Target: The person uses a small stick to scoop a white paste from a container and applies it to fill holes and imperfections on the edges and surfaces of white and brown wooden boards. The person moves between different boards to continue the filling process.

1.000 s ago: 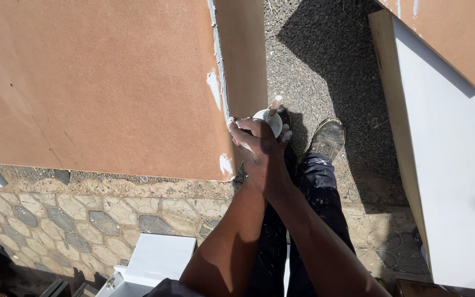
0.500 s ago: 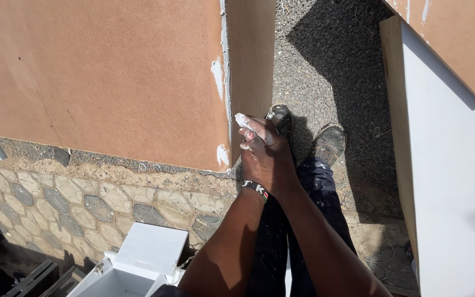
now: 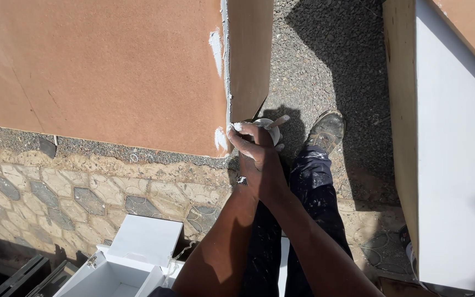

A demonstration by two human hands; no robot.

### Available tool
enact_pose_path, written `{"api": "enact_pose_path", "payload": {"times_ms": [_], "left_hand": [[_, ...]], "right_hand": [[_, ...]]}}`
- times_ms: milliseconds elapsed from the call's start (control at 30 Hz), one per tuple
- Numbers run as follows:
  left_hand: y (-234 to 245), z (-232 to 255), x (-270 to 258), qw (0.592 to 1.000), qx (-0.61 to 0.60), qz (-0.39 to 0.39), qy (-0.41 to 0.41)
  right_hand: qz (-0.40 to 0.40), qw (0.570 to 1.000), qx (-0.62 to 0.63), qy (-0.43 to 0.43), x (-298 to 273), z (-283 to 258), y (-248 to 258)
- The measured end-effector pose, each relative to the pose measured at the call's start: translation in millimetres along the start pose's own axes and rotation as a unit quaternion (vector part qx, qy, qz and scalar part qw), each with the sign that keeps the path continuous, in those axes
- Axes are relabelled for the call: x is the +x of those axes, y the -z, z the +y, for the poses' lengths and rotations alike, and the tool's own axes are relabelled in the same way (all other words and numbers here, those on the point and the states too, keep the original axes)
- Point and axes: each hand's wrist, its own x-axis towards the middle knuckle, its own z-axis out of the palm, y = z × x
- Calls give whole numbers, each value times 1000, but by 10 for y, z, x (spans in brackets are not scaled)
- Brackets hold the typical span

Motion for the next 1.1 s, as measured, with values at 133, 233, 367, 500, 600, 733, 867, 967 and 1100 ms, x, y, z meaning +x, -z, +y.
{"api": "enact_pose_path", "payload": {"times_ms": [133, 233, 367, 500, 600, 733, 867, 967, 1100], "left_hand": [[-349, 153, -176, 976, -161, -6, 148], [-560, 211, -284, 949, -254, -45, 180], [-777, 262, -314, 894, -377, -94, 224], [-1028, 259, -336, 818, -487, -143, 269], [-1215, 299, -366, 747, -566, -181, 298], [-1436, 417, -384, 634, -656, -233, 337], [-1566, 387, -461, 503, -732, -276, 368], [-1642, 438, -473, 396, -777, -302, 386], [-1628, 508, -431, 243, -824, -328, 393]], "right_hand": [[-2, 980, -89, 178, -210, 455, -71], [8, 987, -34, 156, -401, 646, -74], [9, 985, -97, 146, -406, 669, 38], [52, 970, 237, 4, -380, 549, -38], [34, 909, 402, -107, -290, 462, -95], [25, 887, 440, -141, -274, 312, -198], [60, 921, 368, -114, -290, 464, -298], [75, 983, 165, -6, -403, 484, -280], [31, 995, -60, 76, -605, 498, -115]]}}
